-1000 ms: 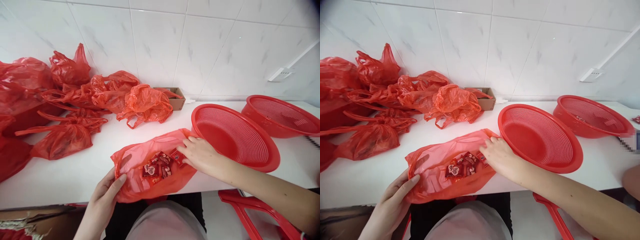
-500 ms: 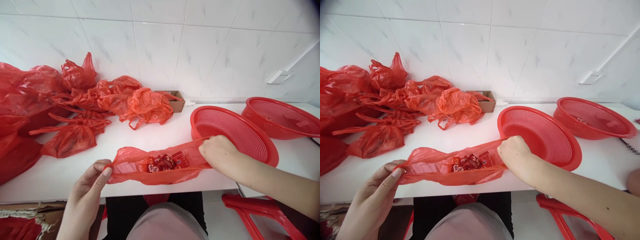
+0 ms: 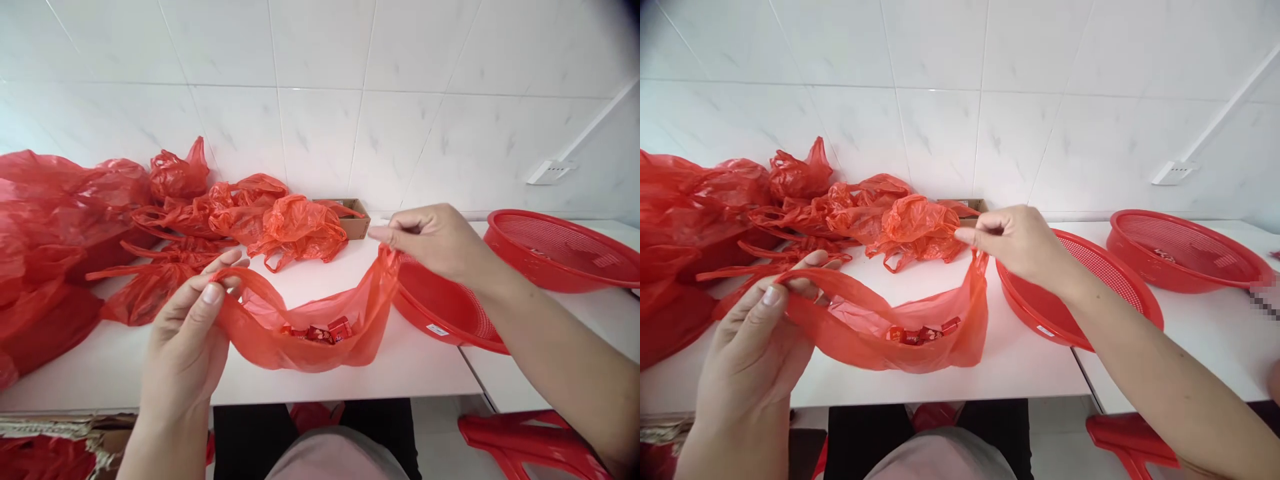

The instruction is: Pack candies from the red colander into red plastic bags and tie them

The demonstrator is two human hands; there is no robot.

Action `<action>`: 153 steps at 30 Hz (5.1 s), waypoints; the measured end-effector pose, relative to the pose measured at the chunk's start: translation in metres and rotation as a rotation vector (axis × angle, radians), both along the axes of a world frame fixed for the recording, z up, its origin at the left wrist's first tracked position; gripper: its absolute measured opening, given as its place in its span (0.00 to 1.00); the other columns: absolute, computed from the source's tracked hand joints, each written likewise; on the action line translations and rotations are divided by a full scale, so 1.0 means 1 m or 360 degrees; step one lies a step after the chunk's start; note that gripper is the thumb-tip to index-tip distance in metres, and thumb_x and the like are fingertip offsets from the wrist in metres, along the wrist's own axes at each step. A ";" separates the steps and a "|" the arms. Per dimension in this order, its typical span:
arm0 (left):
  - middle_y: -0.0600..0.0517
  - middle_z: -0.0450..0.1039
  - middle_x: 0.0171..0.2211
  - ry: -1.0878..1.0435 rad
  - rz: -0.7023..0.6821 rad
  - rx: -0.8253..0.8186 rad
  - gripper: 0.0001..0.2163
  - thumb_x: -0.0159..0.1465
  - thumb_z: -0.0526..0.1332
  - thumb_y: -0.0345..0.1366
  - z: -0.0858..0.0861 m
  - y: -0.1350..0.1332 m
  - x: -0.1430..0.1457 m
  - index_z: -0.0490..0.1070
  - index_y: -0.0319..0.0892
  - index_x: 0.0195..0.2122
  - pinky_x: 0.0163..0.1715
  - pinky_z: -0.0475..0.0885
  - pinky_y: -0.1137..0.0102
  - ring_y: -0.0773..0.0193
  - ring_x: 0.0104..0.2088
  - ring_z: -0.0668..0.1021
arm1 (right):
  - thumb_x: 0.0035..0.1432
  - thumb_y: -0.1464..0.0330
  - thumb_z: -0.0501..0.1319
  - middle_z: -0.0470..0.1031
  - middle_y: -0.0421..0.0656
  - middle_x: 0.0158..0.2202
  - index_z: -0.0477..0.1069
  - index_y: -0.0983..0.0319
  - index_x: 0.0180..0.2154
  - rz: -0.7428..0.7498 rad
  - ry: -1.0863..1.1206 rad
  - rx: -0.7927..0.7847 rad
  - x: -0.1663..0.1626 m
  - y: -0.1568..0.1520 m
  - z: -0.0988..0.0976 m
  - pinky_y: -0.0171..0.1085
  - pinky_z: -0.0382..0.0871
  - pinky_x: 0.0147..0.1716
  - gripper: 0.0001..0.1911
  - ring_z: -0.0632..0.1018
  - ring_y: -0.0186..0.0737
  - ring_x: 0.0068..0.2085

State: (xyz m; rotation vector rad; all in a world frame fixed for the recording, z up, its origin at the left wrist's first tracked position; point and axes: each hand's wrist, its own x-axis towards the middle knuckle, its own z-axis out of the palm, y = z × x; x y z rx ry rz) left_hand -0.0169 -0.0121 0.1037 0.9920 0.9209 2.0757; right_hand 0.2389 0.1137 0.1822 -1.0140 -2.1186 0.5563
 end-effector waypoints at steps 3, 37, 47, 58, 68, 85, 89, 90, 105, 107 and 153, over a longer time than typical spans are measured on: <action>0.49 0.77 0.47 0.0073 -0.0079 0.0025 0.07 0.63 0.64 0.35 0.013 0.008 0.001 0.77 0.46 0.42 0.50 0.70 0.65 0.56 0.52 0.75 | 0.56 0.53 0.63 0.63 0.37 0.17 0.65 0.60 0.18 0.0039 0.0257 -0.0051 -0.006 0.006 0.005 0.34 0.55 0.21 0.23 0.64 0.30 0.20; 0.56 0.75 0.29 0.1967 -0.0668 -0.0537 0.07 0.59 0.58 0.27 0.013 0.072 -0.015 0.74 0.44 0.32 0.29 0.69 0.73 0.68 0.28 0.74 | 0.68 0.58 0.49 0.74 0.42 0.43 0.68 0.56 0.50 0.0660 0.0608 -0.0563 -0.093 0.005 -0.106 0.41 0.67 0.48 0.16 0.74 0.39 0.47; 0.52 0.75 0.40 0.2193 -0.0048 -0.0416 0.08 0.63 0.54 0.31 -0.016 0.076 -0.020 0.71 0.46 0.40 0.37 0.67 0.70 0.63 0.37 0.75 | 0.66 0.56 0.52 0.67 0.38 0.33 0.68 0.58 0.36 0.0922 0.0569 -0.0823 -0.096 0.014 -0.131 0.36 0.64 0.37 0.14 0.69 0.35 0.34; 0.55 0.77 0.29 0.1912 -0.0256 -0.0956 0.11 0.63 0.52 0.33 -0.051 0.050 -0.053 0.74 0.46 0.30 0.33 0.69 0.70 0.63 0.30 0.76 | 0.65 0.57 0.46 0.77 0.41 0.32 0.61 0.58 0.31 -0.0051 0.0361 -0.0740 -0.077 0.081 -0.199 0.38 0.67 0.37 0.16 0.78 0.38 0.34; 0.50 0.75 0.32 0.1481 0.0210 -0.1294 0.22 0.70 0.44 0.50 -0.125 0.145 -0.020 0.72 0.39 0.39 0.34 0.74 0.66 0.64 0.31 0.78 | 0.66 0.53 0.45 0.77 0.42 0.36 0.59 0.56 0.42 -0.0391 -0.0026 -0.0451 -0.112 0.057 -0.218 0.35 0.61 0.31 0.15 0.78 0.43 0.37; 0.46 0.73 0.47 0.2259 0.0396 -0.1773 0.15 0.66 0.58 0.42 -0.164 0.147 -0.036 0.69 0.40 0.50 0.42 0.74 0.58 0.59 0.42 0.77 | 0.66 0.57 0.51 0.77 0.46 0.30 0.69 0.60 0.40 -0.0679 -0.0757 -0.0057 -0.095 0.096 -0.259 0.36 0.55 0.33 0.15 0.76 0.43 0.35; 0.46 0.73 0.46 0.2259 0.0465 -0.1800 0.15 0.67 0.58 0.42 -0.168 0.136 -0.038 0.69 0.40 0.50 0.42 0.74 0.59 0.60 0.41 0.77 | 0.68 0.60 0.49 0.76 0.46 0.28 0.69 0.61 0.40 -0.0727 -0.0781 -0.0067 -0.094 0.096 -0.261 0.37 0.54 0.33 0.15 0.76 0.42 0.32; 0.46 0.73 0.46 0.2247 0.0483 -0.1811 0.15 0.67 0.58 0.42 -0.168 0.135 -0.040 0.69 0.40 0.50 0.42 0.74 0.59 0.60 0.41 0.77 | 0.68 0.61 0.48 0.76 0.45 0.28 0.69 0.61 0.40 -0.0735 -0.0780 -0.0078 -0.094 0.096 -0.261 0.37 0.53 0.33 0.14 0.76 0.41 0.31; 0.47 0.74 0.43 0.1885 0.0582 -0.2018 0.14 0.67 0.56 0.44 -0.163 0.100 -0.080 0.71 0.40 0.46 0.41 0.74 0.60 0.61 0.40 0.77 | 0.67 0.66 0.48 0.78 0.44 0.34 0.67 0.60 0.38 -0.0702 -0.0686 -0.0088 -0.091 0.096 -0.260 0.37 0.50 0.32 0.11 0.74 0.38 0.32; 0.48 0.75 0.41 0.1855 0.0604 -0.1999 0.14 0.67 0.57 0.44 -0.161 0.101 -0.081 0.72 0.40 0.45 0.39 0.74 0.62 0.62 0.38 0.78 | 0.67 0.66 0.48 0.77 0.44 0.33 0.67 0.60 0.38 -0.0682 -0.0665 -0.0082 -0.092 0.095 -0.260 0.37 0.50 0.32 0.11 0.74 0.38 0.31; 0.48 0.75 0.41 0.2727 0.0333 -0.1254 0.14 0.67 0.57 0.43 -0.148 0.163 0.007 0.71 0.39 0.46 0.42 0.73 0.59 0.61 0.39 0.78 | 0.55 0.53 0.57 0.73 0.36 0.28 0.62 0.55 0.43 -0.0096 0.0318 -0.0665 -0.085 0.096 -0.262 0.36 0.63 0.31 0.17 0.74 0.40 0.30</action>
